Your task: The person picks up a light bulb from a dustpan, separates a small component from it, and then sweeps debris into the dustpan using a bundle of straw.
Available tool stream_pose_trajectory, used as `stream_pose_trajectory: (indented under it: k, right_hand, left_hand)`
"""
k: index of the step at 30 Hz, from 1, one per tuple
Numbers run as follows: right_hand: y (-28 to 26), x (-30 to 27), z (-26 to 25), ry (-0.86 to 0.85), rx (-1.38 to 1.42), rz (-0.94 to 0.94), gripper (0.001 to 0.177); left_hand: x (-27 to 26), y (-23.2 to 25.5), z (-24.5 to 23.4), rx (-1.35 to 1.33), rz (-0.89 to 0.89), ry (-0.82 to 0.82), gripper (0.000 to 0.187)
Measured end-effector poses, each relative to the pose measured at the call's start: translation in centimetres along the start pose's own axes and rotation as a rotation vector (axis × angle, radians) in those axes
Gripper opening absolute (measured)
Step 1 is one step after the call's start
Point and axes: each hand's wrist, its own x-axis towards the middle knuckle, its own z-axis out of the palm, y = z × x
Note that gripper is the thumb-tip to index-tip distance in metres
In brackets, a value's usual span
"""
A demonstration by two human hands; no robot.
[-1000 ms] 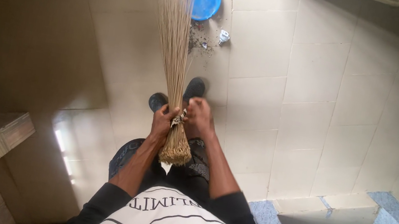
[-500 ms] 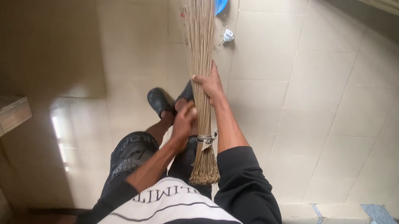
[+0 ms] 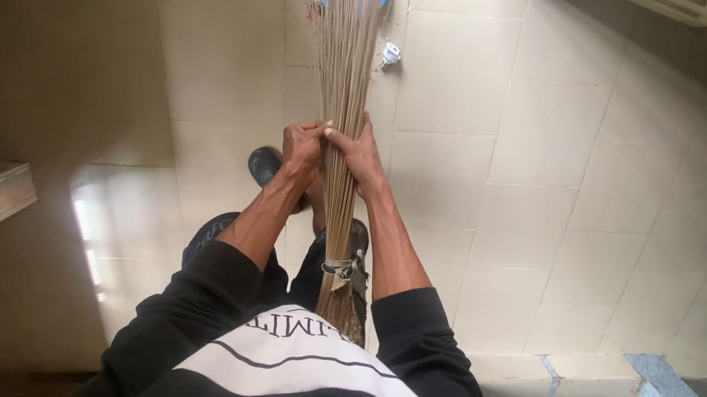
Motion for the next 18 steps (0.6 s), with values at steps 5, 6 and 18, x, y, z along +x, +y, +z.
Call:
stream_pose_trajectory:
  k: [5, 6, 18]
  right_hand:
    - [-3.6, -0.6, -0.1, 0.032, -0.035, 0.021, 0.086]
    - [-3.9, -0.3, -0.2, 0.030, -0.048, 0.044, 0.086]
    - [-10.9, 12.4, -10.4, -0.080, -0.530, 0.059, 0.080]
  left_hand:
    - [-0.1, -0.3, 1.4, 0.088, 0.007, -0.017, 0.025]
    - [0.4, -0.8, 1.6, 0.060, 0.005, -0.038, 0.030]
    - [9.4, -0.9, 15.1, -0.040, 0.071, -0.143, 0.061]
